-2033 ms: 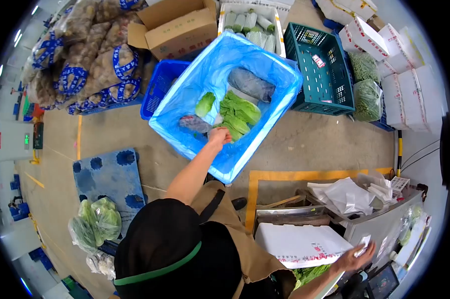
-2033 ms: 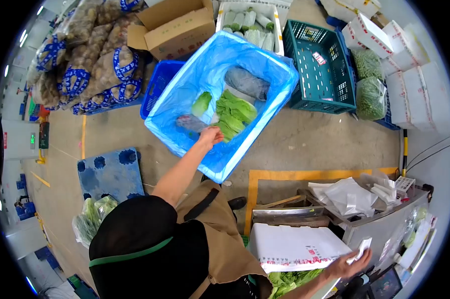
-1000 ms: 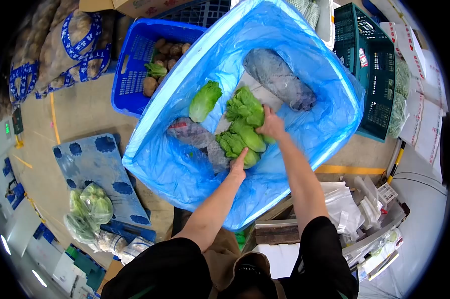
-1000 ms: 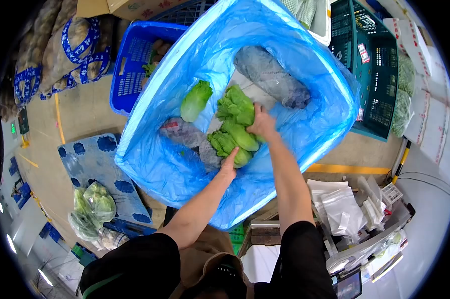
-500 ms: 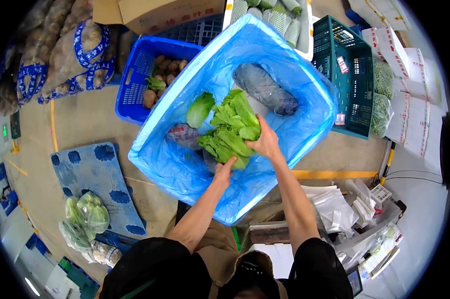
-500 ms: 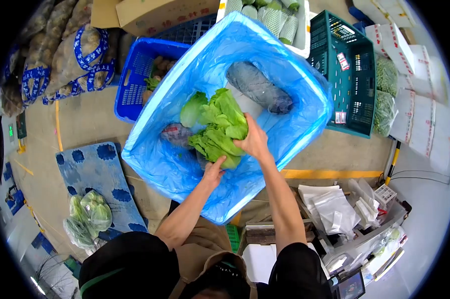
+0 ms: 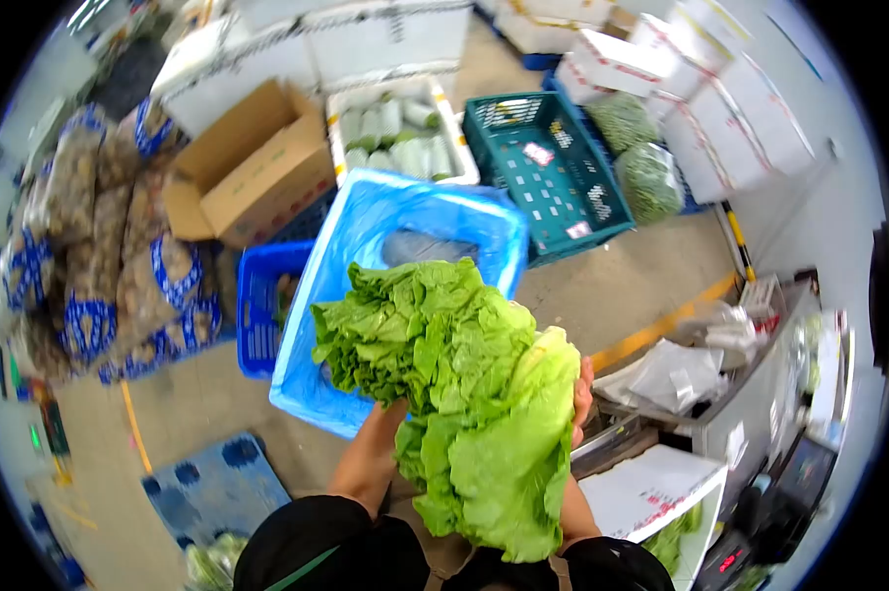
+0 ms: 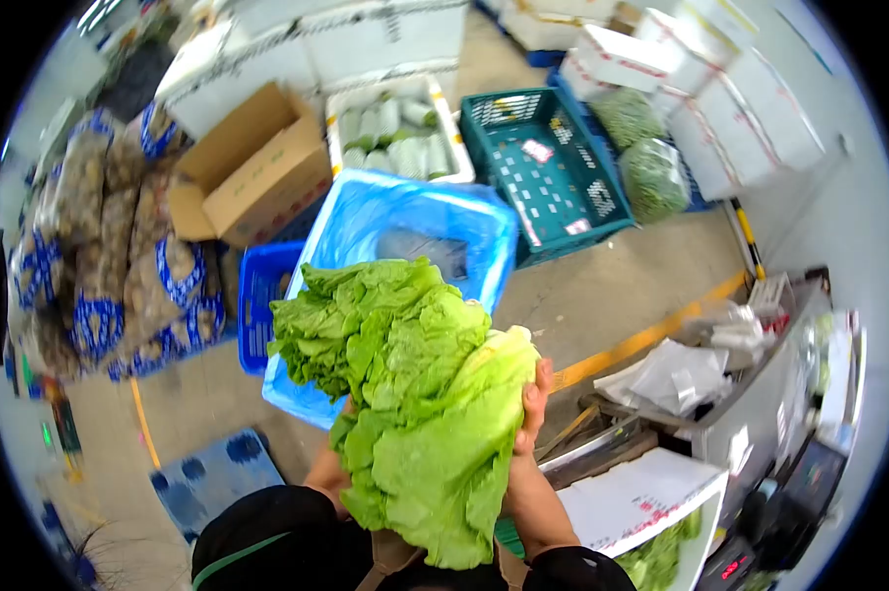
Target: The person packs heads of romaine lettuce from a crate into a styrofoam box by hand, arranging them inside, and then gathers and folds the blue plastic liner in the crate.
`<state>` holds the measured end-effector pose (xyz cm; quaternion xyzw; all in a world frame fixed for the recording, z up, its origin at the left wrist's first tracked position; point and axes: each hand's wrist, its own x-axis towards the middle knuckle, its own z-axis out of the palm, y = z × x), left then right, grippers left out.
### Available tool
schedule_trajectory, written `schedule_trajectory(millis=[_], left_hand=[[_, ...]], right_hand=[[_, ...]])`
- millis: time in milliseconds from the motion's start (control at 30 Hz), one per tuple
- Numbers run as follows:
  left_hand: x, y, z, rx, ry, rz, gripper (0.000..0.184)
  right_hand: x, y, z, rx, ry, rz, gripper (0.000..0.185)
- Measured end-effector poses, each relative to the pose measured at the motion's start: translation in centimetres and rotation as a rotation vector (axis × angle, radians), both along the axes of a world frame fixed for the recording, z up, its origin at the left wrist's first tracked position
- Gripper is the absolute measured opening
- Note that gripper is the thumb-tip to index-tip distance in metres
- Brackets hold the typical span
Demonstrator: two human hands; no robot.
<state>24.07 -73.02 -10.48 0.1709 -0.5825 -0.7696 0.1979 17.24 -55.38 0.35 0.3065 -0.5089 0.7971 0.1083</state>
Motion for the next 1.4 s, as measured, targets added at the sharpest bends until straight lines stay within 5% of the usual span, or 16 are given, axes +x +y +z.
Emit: schedule_trajectory(millis=[100,233,367,533,733,833,900,1000,1133,1233,1400], left_hand=[[-0.4,3.8,5.0,0.032,0.038,-0.199,0.049],[0.6,9.8,10.3,0.099,0.029,-0.504,0.049],[1.0,16.4,13.6,0.175,-0.001,-0.804,0.049],[0.8,26.1,16.0,0.315,-0.042,-1.128,0.049],[2.7,34.7,17.3,0.634,-0.184,-1.342,0.049],[3.4,37.8,17.5,0.831,-0.270,-1.389,0.050],[3.8,39.4,17.1,0.951,-0.322,-1.404,0.050],[4.0,40.9,17.0,1.066,-0.366,-1.439,0.050],[4.6,41.9,16.8,1.185,-0.424,-1.472,0.051],[5.0,41.7,16.6,1.230,-0.456,-1.497,0.051],[5.9,40.9,17.5,1.198,-0.518,-1.563,0.053]], right_hand=[[1.2,4.5,3.2,-0.197,0.106,-0.129,0.052],[3.3,12.8,5.3,-0.119,0.350,-0.444,0.048],[6.5,21.4,6.2,0.352,0.683,-1.122,0.060],[11.6,27.5,4.9,0.377,0.647,-1.470,0.064],[21.8,27.7,8.2,1.147,0.421,-1.514,0.062],[25.4,29.0,8.7,1.427,0.522,-1.203,0.056],[27.0,30.5,9.6,1.328,0.238,-0.855,0.049],[28.0,32.3,11.4,1.192,0.155,-0.681,0.046],[29.9,30.9,10.2,0.735,-0.156,-0.947,0.049],[29.4,29.9,11.2,1.000,-0.176,-1.311,0.051],[28.1,28.5,11.8,1.095,-0.259,-1.222,0.062]])
